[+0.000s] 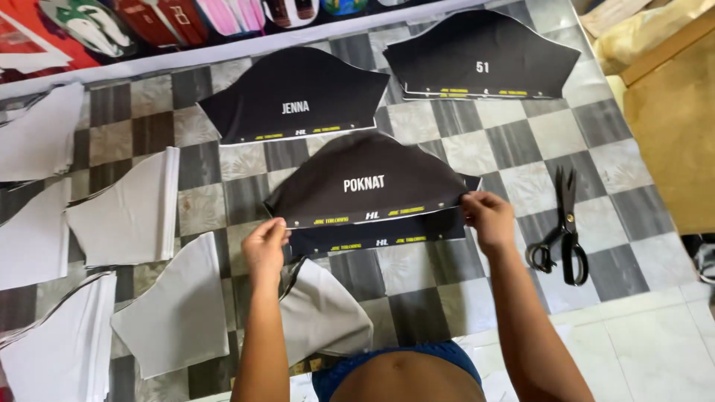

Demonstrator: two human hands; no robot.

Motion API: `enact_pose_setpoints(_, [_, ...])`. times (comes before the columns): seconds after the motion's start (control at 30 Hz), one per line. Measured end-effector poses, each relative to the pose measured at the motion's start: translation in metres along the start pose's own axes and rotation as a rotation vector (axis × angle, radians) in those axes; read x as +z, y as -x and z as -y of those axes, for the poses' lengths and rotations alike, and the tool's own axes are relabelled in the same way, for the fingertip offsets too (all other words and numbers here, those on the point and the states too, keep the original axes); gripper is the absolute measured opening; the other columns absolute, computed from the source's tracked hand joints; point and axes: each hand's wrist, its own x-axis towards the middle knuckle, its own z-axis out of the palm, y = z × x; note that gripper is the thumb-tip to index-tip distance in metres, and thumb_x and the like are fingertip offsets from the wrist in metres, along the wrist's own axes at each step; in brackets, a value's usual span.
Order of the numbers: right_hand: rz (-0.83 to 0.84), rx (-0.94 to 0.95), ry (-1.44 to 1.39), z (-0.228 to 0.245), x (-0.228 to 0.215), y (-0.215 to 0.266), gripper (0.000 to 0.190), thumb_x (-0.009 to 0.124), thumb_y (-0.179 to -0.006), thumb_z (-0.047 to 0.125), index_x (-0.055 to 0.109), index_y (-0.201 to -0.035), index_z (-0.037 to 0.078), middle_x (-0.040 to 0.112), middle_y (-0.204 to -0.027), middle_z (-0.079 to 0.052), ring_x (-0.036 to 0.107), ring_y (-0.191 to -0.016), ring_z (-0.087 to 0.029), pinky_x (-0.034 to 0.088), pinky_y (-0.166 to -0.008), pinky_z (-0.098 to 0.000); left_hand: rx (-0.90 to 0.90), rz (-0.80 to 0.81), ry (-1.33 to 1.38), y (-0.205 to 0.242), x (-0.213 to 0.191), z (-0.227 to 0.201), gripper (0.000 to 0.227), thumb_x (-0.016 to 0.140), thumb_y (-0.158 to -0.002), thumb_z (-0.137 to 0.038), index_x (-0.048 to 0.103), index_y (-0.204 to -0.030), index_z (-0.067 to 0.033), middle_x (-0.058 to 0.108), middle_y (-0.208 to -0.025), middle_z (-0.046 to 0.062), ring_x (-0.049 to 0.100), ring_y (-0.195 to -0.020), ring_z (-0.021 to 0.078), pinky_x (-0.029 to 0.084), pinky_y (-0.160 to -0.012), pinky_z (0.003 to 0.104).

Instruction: Sorting and arranging cut fabric pieces on a table for garment assembly

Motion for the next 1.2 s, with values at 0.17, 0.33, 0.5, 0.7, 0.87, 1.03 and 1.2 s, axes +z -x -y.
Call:
enact_pose_setpoints(0.17, [-0.026, 0.031, 0.642, -0.094, -0.027, -0.046, 0.021, 0.092, -0.095, 0.029, 0.09, -0.113, 0.018, 0.084, -0.086, -0.008, 0.081, -0.068, -0.021, 0.058, -0.061, -0.0343, -0.048, 0.008, -0.836, -0.022, -0.001, 0.062, 0.017, 0.091, -0.09, -0.04, 0.092, -0.107, -0.0395, 0.087, -0.088, -0.006, 0.084, -0.085, 0.0204, 0.067, -0.077, 0.034])
enact_pose_setpoints(0.33, [-0.067, 0.058, 0.786, -0.071, -0.023, -0.016, 0.026, 0.089, -0.093, 0.038, 0.092, -0.114, 0.022, 0.086, -0.089, -0.005, 0.085, -0.083, -0.026, 0.063, -0.079, -0.04, -0.005, 0.0, -0.907, -0.015, 0.006, 0.061, 0.02, 0.091, -0.091, -0.035, 0.092, -0.111, -0.0374, 0.087, -0.096, -0.003, 0.084, -0.095, 0.0245, 0.069, -0.084, 0.038])
enact_pose_setpoints(0.5, [-0.085, 0.059, 0.848, -0.063, -0.028, 0.002, 0.028, 0.087, -0.095, 0.042, 0.091, -0.115, 0.023, 0.087, -0.095, -0.005, 0.085, -0.098, -0.033, 0.063, -0.088, -0.046, -0.001, 0.012, -0.918, -0.001, 0.005, 0.048, 0.022, 0.088, -0.092, -0.03, 0.093, -0.114, -0.0295, 0.086, -0.1, 0.009, 0.083, -0.103, 0.035, 0.068, -0.09, 0.047])
enact_pose_setpoints(0.7, [-0.089, 0.068, 0.853, -0.052, -0.032, 0.025, 0.031, 0.086, -0.097, 0.04, 0.091, -0.119, 0.019, 0.089, -0.108, -0.01, 0.082, -0.113, -0.039, 0.062, -0.096, -0.051, -0.056, 0.026, -0.932, 0.013, 0.003, 0.038, 0.022, 0.087, -0.094, -0.034, 0.092, -0.115, -0.032, 0.087, -0.103, 0.005, 0.083, -0.106, 0.0323, 0.067, -0.093, 0.045])
enact_pose_setpoints(0.87, [-0.082, 0.056, 0.871, -0.043, -0.027, 0.039, 0.03, 0.085, -0.098, 0.036, 0.09, -0.119, 0.016, 0.089, -0.111, -0.013, 0.081, -0.116, -0.042, 0.063, -0.1, -0.0537, -0.055, 0.036, -0.952, 0.013, 0.0, 0.036, 0.023, 0.087, -0.093, -0.034, 0.091, -0.115, -0.0324, 0.087, -0.105, 0.005, 0.083, -0.107, 0.0327, 0.067, -0.092, 0.046])
enact_pose_setpoints(1.03, [-0.091, 0.071, 0.868, -0.048, -0.031, 0.035, 0.031, 0.087, -0.095, 0.038, 0.089, -0.119, 0.019, 0.089, -0.11, -0.01, 0.082, -0.116, -0.04, 0.062, -0.099, -0.0526, -0.063, 0.046, -0.898, 0.016, 0.001, 0.028, 0.032, 0.087, -0.093, -0.029, 0.089, -0.125, -0.0257, 0.087, -0.11, 0.008, 0.083, -0.11, 0.0326, 0.066, -0.095, 0.047])
enact_pose_setpoints(1.2, [-0.117, 0.005, 0.882, -0.043, -0.042, -0.026, 0.032, 0.082, -0.1, 0.038, 0.089, -0.123, 0.016, 0.088, -0.111, -0.014, 0.081, -0.115, -0.044, 0.061, -0.098, -0.0588, -0.082, 0.056, -0.813, 0.01, -0.003, 0.033, 0.045, 0.084, -0.096, -0.026, 0.082, -0.14, -0.0188, 0.086, -0.112, 0.013, 0.082, -0.112, 0.0341, 0.065, -0.098, 0.049])
